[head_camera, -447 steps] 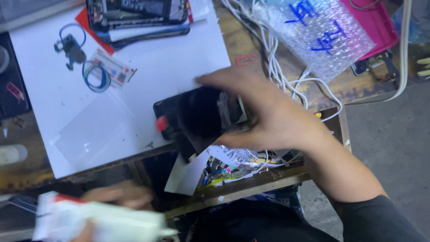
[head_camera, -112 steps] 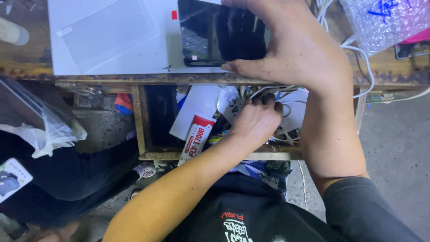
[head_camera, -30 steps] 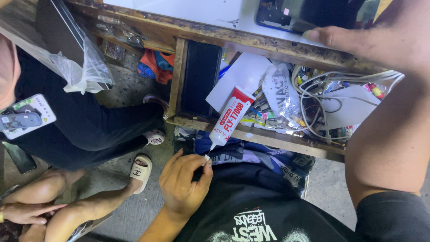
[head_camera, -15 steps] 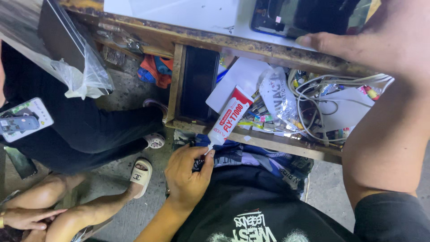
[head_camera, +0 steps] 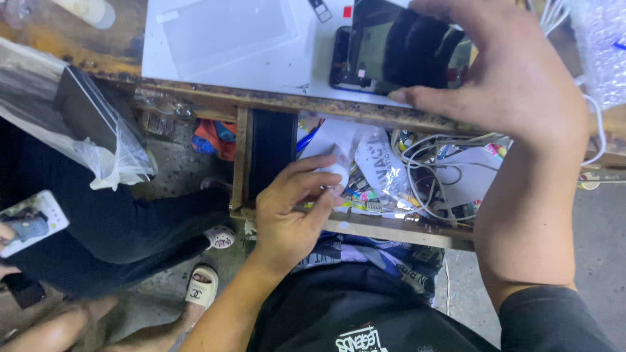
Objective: The person applies adhesive along the edges of a smartphone chassis using a tube, then aligns and presses the screen assembly onto the chassis. The person then picks up a SIM tray and inserts it into the side of the phone.
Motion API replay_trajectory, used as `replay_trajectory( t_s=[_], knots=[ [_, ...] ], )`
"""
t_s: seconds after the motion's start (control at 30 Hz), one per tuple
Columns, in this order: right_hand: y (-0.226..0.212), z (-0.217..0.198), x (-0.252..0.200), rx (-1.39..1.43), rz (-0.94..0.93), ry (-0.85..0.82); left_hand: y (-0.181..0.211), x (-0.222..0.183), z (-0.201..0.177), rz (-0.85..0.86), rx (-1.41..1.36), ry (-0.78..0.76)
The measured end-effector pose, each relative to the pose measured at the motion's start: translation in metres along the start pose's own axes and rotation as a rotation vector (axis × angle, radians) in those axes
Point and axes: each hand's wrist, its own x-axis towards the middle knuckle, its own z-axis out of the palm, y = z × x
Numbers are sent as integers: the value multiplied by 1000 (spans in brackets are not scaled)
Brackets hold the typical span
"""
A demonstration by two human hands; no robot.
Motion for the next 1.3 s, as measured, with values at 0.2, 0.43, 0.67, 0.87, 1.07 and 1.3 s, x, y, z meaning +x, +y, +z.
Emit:
replay_trajectory(
  t_s=[0.2,0.43,0.67,0.87,1.07,1.3],
  knots=[
    [4,2,-2,80,-37,14,-1,14,15,99,264,78],
    [-3,-1,2,146,169,-70,4,19,14,-1,183,-4],
    [2,3,3,88,-11,-4,-5,19,15,132,292,-30],
    [11,8,-3,96,15,-30,-4,16,11,139,271,-85],
    [10,10,-2,125,45,-40,-5,3,9,149,312,-99],
    [0,9,3,148,134,-64,23,-19,3,280,655,-287]
  ],
)
